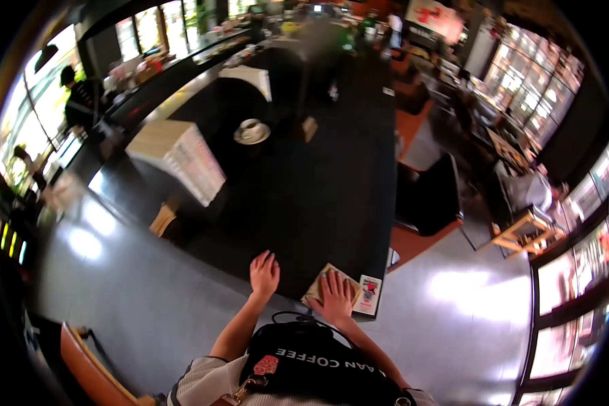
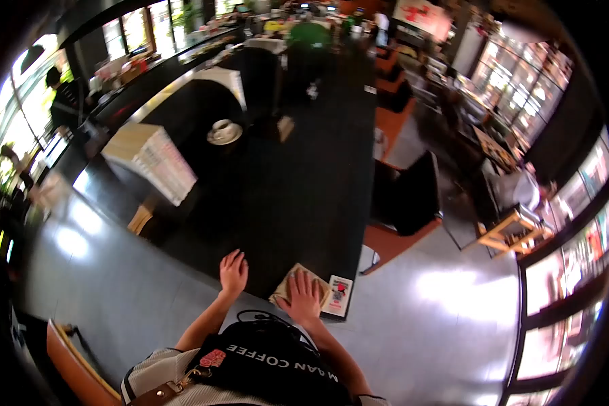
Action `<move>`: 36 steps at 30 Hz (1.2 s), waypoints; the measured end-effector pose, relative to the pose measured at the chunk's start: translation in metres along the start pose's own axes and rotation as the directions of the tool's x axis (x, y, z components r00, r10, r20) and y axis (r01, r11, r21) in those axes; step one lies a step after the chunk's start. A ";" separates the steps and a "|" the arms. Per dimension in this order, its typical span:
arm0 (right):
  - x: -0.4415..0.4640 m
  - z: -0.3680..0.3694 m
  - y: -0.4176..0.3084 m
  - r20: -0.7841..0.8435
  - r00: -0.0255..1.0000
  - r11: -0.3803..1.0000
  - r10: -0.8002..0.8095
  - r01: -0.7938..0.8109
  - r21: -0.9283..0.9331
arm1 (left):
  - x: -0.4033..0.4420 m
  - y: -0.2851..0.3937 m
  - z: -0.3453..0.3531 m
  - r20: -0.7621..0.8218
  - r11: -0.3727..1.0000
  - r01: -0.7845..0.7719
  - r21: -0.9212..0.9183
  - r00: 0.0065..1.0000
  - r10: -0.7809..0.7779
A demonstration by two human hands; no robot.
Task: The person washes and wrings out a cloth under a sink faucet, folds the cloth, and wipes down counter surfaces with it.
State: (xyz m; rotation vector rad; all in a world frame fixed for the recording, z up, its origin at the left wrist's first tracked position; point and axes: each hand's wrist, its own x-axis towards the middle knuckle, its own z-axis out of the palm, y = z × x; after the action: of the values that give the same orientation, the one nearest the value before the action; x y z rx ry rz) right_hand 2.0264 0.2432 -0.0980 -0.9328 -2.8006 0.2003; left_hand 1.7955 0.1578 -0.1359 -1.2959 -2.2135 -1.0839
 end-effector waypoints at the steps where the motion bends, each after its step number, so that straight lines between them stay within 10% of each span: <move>1: -0.001 0.000 0.001 -0.010 1.000 1.000 -0.009 0.008 -0.007 | -0.001 0.000 0.001 0.006 1.000 0.013 0.000 1.000 -0.013; 36: -0.002 -0.005 0.001 0.048 0.999 1.000 0.008 -0.009 0.025 | -0.002 0.000 0.000 0.039 1.000 0.015 -0.002 0.999 -0.015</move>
State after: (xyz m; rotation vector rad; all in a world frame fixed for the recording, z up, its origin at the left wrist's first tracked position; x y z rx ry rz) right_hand 2.0296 0.2433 -0.0939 -0.9471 -2.8314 0.2615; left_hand 1.7967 0.1565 -0.1372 -1.3142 -2.2544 -1.0752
